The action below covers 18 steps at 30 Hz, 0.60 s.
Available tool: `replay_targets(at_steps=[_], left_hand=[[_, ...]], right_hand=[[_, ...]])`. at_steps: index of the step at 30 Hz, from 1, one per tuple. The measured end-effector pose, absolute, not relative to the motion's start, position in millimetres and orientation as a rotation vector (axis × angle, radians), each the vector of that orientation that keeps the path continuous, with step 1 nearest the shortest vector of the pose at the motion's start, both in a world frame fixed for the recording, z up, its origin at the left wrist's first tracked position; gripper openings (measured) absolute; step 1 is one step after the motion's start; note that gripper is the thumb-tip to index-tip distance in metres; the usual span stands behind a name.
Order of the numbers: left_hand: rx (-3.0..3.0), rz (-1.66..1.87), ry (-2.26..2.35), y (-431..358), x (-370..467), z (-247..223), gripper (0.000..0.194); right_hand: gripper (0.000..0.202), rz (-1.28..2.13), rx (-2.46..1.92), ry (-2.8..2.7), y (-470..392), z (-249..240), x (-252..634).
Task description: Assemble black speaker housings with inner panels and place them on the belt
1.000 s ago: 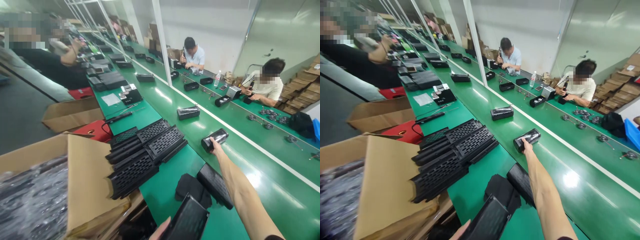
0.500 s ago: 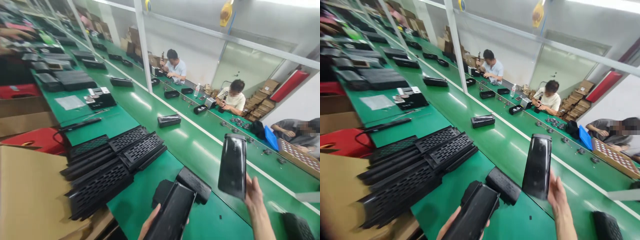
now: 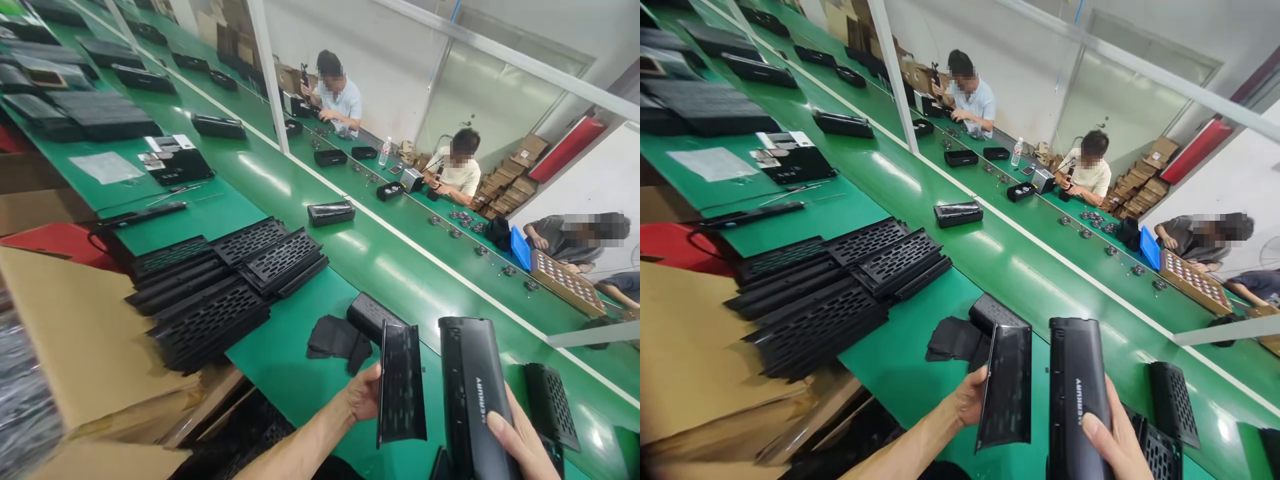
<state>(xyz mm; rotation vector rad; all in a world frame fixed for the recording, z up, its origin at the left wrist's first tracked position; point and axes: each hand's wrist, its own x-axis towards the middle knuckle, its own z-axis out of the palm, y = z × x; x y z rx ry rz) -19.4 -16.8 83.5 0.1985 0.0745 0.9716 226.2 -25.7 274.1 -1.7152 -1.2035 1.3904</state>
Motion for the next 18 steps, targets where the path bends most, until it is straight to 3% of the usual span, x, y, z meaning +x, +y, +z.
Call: replay_targets(at_steps=[3, 6, 10, 18], left_hand=[[0.220, 1.019, 0.026, -13, -1, 100, 0.068], [0.276, 1.013, -0.003, -9, 9, 120, 0.077], [0.368, 1.024, -0.034, -5, 12, 141, 0.069], [0.501, 1.049, -0.027, -1, 14, 162, 0.071]], right_hand=[[0.108, 1.184, -1.775, -1.572, -23, 297, 204], [0.102, 1.026, -1.826, -1.843, -21, 306, 189], [0.098, 0.873, -1.845, -1.994, -18, 304, 187], [0.100, 0.724, -1.799, -2.080, -13, 297, 186]])
